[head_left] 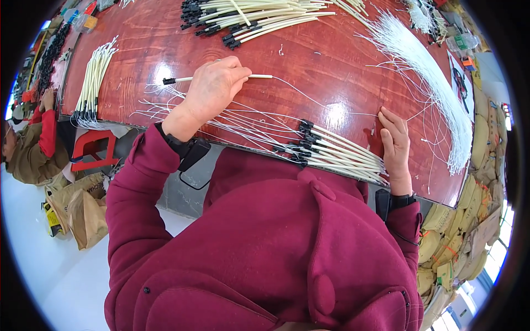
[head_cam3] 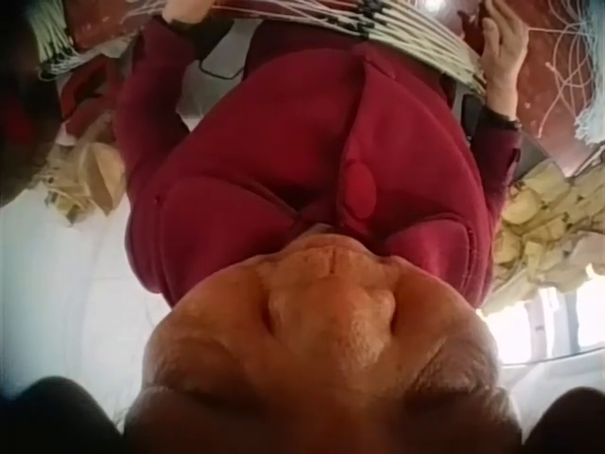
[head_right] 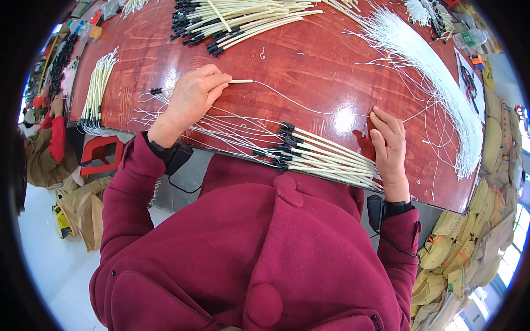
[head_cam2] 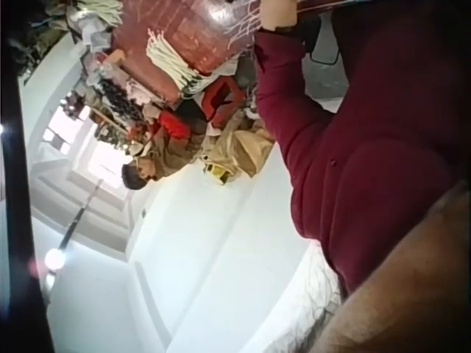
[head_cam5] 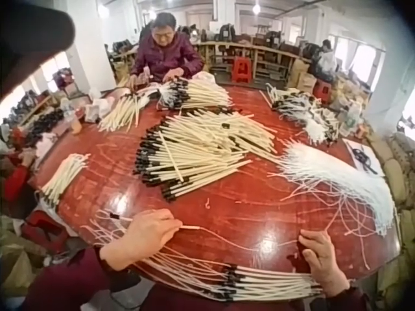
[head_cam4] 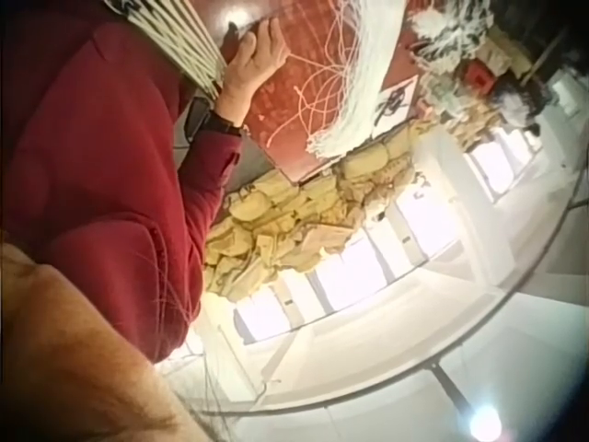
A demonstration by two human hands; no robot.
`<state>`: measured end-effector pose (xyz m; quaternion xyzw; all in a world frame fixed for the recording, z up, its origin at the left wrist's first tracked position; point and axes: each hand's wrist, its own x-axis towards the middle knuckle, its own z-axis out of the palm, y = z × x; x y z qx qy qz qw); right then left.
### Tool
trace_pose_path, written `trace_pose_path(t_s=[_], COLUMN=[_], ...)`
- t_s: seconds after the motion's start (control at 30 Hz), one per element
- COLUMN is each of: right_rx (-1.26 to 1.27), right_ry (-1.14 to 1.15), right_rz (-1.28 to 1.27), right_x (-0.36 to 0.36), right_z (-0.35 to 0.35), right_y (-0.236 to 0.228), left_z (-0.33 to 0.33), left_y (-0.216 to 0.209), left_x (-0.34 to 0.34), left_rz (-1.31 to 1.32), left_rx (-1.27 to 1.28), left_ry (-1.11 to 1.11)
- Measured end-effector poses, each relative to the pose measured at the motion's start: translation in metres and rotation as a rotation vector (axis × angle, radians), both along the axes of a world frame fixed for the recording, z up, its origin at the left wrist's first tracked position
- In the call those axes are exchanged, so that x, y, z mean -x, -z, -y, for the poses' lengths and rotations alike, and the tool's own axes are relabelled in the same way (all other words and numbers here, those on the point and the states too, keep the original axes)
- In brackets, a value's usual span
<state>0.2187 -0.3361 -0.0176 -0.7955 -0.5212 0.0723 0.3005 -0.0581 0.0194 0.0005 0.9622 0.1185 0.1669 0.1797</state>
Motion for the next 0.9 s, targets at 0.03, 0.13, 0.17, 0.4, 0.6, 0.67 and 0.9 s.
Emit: trace_pose_path(t_s=[0.03, 0.13, 0.17, 0.4, 0.6, 0.67, 0.9], right_rx=[0.001, -0.053, -0.053, -0.056, -0.009, -0.020, -0.091], right_ry=[0.002, 0.021, 0.022, 0.035, 0.035, 0.038, 0.071], right_rz=[0.000, -0.007, -0.008, -0.018, 0.001, -0.005, -0.016], right_x=[0.001, 0.003, 0.003, 0.005, 0.003, 0.003, 0.006], right_z=[0.000, -0.004, -0.004, -0.005, -0.003, -0.003, -0.007], right_y=[0.000, -0.001, -0.001, -0.001, -0.001, 0.000, 0.003], left_z=[0.000, 0.001, 0.001, 0.003, 0.004, 0.009, 0.028], left_y=[0.000, 0.000, 0.000, 0.001, 0.000, -0.003, 0.012], left_x=[0.000, 0.000, 0.000, -0.002, -0.006, -0.014, -0.048], left_rz=[0.000, -0.034, -0.035, -0.055, -0.036, 0.003, -0.036], left_rx=[0.001, 0.057, 0.057, 0.046, -0.004, 0.008, 0.034], left_ry=[0.002, 0.047, 0.048, 0.233, 0.277, 0.302, 0.475])
